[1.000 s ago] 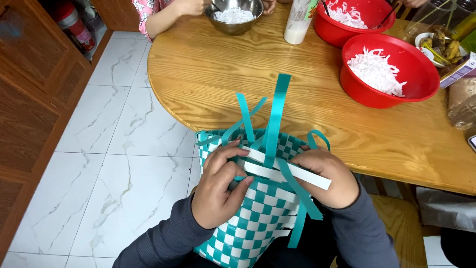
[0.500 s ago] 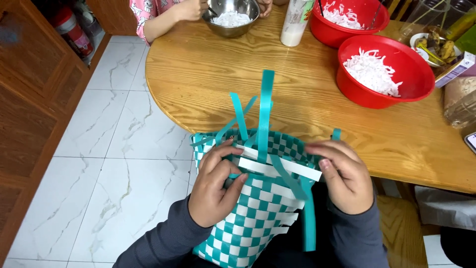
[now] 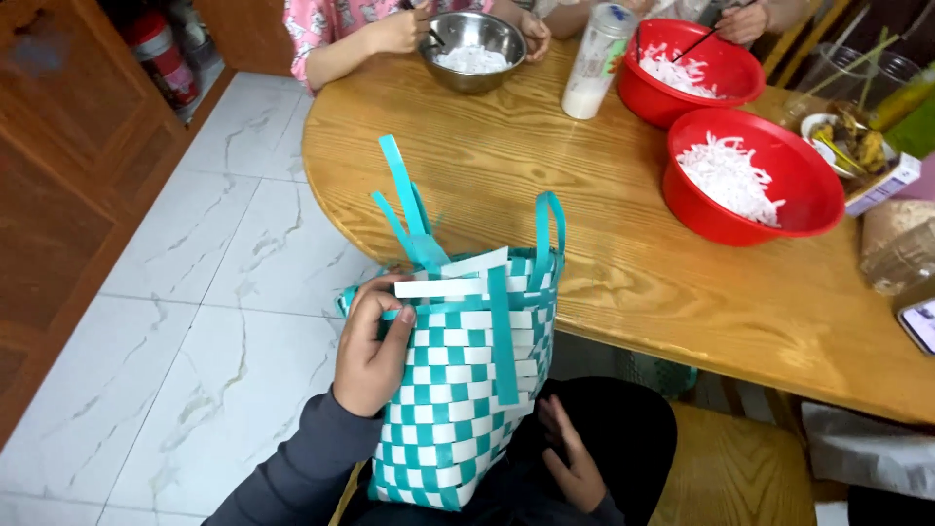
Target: Weaving and tucking plastic strips to finish the edge of a handmade basket
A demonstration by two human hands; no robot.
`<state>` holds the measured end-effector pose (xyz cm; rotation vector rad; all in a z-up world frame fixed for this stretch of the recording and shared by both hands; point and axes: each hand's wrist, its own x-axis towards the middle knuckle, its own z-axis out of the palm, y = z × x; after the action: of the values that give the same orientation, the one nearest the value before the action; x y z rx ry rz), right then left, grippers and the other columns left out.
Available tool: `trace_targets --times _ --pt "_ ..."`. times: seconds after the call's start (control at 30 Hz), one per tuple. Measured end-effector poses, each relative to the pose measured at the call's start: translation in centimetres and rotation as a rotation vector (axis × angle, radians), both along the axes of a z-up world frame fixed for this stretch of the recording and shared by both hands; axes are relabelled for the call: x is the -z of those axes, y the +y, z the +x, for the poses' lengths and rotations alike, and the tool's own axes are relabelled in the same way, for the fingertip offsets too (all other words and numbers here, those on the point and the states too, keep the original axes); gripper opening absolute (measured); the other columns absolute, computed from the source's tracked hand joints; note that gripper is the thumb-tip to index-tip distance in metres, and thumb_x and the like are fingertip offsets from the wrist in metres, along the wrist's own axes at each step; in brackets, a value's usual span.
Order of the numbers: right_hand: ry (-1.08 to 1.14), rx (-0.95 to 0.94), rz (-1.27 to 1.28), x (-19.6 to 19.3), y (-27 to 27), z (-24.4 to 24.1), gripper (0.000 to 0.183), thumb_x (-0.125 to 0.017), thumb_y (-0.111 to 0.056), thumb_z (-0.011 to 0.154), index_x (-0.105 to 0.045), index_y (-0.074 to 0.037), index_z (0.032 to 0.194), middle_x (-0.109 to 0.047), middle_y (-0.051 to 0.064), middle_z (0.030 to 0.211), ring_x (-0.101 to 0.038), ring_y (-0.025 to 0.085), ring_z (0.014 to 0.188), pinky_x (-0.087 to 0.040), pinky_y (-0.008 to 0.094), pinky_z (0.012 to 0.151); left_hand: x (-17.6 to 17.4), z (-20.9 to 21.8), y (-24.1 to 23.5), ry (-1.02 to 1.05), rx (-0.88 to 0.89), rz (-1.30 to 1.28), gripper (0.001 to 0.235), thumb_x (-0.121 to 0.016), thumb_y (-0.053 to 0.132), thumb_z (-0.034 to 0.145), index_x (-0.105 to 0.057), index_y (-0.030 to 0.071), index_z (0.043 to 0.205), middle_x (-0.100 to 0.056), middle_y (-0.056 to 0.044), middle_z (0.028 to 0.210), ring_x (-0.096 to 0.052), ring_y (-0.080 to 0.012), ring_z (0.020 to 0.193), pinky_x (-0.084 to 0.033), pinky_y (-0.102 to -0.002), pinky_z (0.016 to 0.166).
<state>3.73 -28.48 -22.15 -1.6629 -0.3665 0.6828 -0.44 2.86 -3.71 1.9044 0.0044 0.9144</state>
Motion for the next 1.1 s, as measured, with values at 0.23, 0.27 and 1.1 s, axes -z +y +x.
trace_targets --times 0.23,0.27,1.1 --pt "-0.320 0.087 0.438 -3.2 0.5 1.4 0.089 -0.051 -0.046 0.088 -0.002 -0.006 0.150 -0.002 0.013 0.159 -0.013 0.027 0.145 -0.019 0.043 0.113 0.6 0.6 -2.2 -0.118 0.177 -0.215 0.015 -0.040 0.022 0.102 -0.051 0.012 0.102 -0.052 -0.009 0.127 -0.052 -0.0244 0.120 -0.042 -0.041 0.103" --pt "-0.660 0.214 0.190 -5.0 0.8 1.0 0.084 -0.043 -0.051 0.088 -0.008 -0.005 0.150 -0.006 0.017 0.158 -0.010 0.032 0.146 -0.013 0.048 0.116 1.2 1.1 -2.2 -0.133 0.254 -0.251 0.019 -0.039 0.023 0.102 -0.052 0.011 0.109 -0.053 -0.009 0.127 -0.052 -0.0235 0.120 -0.041 -0.039 0.104" --pt "-1.202 0.247 -0.112 -18.5 1.2 2.9 0.011 -0.054 0.001 0.091 -0.064 0.001 0.097 -0.064 0.018 0.109 -0.065 0.030 0.103 -0.052 0.039 0.094 11.9 5.1 -2.3 -0.115 0.279 -0.099 0.016 -0.039 0.014 0.102 -0.054 0.010 0.107 -0.056 -0.010 0.121 -0.054 -0.0329 0.118 -0.044 -0.048 0.105"
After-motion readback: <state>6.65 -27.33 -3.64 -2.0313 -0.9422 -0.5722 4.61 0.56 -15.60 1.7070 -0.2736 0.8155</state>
